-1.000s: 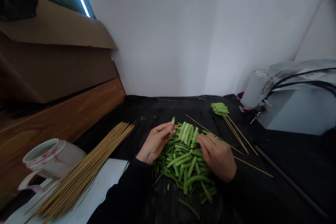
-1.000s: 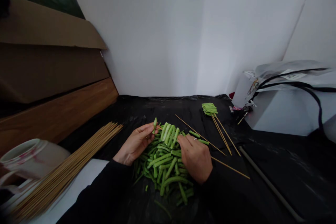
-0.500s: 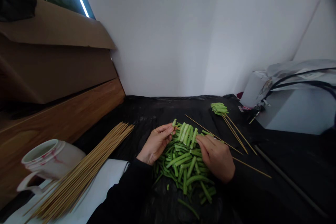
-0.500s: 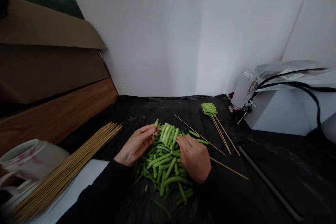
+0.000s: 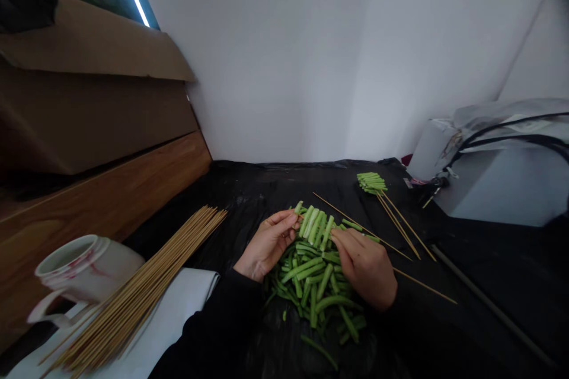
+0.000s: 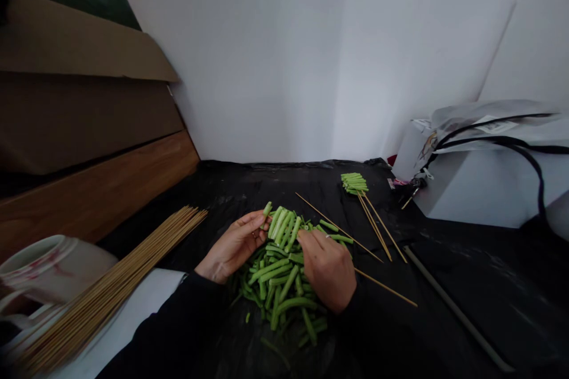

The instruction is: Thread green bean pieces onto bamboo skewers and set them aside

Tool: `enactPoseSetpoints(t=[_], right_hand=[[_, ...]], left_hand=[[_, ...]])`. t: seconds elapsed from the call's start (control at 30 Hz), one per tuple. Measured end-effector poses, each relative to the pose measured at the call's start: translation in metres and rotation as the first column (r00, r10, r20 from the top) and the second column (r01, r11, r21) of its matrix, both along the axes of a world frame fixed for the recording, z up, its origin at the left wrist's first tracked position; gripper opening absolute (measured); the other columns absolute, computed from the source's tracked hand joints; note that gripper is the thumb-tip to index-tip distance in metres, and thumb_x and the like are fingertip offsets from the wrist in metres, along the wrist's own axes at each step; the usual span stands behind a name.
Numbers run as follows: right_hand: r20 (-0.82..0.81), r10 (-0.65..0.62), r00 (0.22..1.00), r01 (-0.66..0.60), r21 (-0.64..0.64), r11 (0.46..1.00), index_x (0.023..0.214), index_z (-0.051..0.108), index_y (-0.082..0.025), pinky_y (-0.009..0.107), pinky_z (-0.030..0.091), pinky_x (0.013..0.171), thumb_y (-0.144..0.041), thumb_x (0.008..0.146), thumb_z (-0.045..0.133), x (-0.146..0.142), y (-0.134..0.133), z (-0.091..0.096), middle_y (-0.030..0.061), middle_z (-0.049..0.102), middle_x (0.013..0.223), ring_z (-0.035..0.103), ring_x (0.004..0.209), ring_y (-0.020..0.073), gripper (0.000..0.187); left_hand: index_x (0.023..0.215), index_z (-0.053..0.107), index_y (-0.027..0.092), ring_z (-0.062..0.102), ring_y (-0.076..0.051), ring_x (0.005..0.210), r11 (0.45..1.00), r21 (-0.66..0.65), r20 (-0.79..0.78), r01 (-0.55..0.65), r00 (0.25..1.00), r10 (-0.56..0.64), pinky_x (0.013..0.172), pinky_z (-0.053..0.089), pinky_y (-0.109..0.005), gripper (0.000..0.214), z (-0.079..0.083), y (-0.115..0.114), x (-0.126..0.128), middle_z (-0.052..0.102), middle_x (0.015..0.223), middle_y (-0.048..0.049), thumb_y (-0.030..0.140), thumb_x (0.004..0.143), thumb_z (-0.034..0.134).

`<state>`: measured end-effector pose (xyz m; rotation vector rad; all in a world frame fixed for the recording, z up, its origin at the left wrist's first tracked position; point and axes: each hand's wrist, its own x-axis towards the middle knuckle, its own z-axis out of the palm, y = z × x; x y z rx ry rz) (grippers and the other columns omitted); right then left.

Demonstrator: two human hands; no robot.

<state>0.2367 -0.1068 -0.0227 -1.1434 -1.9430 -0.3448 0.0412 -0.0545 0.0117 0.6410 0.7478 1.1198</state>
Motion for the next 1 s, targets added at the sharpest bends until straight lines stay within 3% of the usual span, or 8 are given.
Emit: enactPoseSetpoints(t=[0.53, 0.77, 0.9, 1.0], right_hand=[[0.012, -0.006, 1.0, 0.006, -0.008, 1.0, 0.092, 0.063, -0.017, 0.027, 0.047, 0.076, -0.011, 0.094, 0.04, -0.002, -0.001, -0.003, 0.0062, 0.065, 0.08, 0.063, 0.078, 0.0158, 0.024], [-0.074, -0.026, 0.997, 0.028, 0.016, 0.999, 0.102, 0.063, -0.016, 0.028, 0.046, 0.078, -0.016, 0.095, 0.042, 0.011, 0.007, 0.004, 0.0065, 0.068, 0.086, 0.064, 0.082, 0.0166, 0.022], [-0.26, -0.103, 0.96, 0.097, -0.035, 0.995, 0.098, 0.064, -0.018, 0.027, 0.046, 0.076, -0.023, 0.094, 0.046, 0.02, 0.014, 0.011, 0.0052, 0.069, 0.09, 0.063, 0.081, 0.0161, 0.019], [-0.3, -0.134, 0.944, 0.093, -0.147, 0.985, 0.092, 0.063, -0.02, 0.026, 0.044, 0.071, -0.023, 0.089, 0.051, 0.02, 0.015, 0.014, 0.0026, 0.067, 0.086, 0.062, 0.077, 0.0152, 0.013]], left_hand=[[0.072, 0.072, 0.011, 0.059, -0.008, 0.059, 0.999, 0.006, -0.09, -0.042, 0.995, 0.042, 0.059, 0.047, -0.019, 0.022, -0.002, -0.003, 0.005, 0.068, 0.068, -0.0021, 0.013, 0.056, 0.087], [0.09, 0.074, 0.012, 0.063, -0.013, 0.069, 0.981, 0.193, -0.255, -0.016, 0.965, 0.066, 0.071, 0.049, -0.027, 0.032, -0.002, -0.006, 0.006, 0.073, 0.081, -0.0074, 0.024, 0.062, 0.085], [0.095, 0.075, 0.013, 0.066, -0.019, 0.083, 0.924, 0.378, -0.47, 0.061, 0.872, 0.134, 0.08, 0.049, -0.031, 0.028, -0.007, -0.005, 0.007, 0.074, 0.096, -0.0113, 0.029, 0.071, 0.078], [0.092, 0.076, 0.017, 0.065, -0.024, 0.096, 0.805, 0.563, -0.632, 0.19, 0.726, 0.271, 0.09, 0.046, -0.037, 0.018, -0.012, -0.003, 0.008, 0.074, 0.101, -0.0102, 0.025, 0.077, 0.071]])
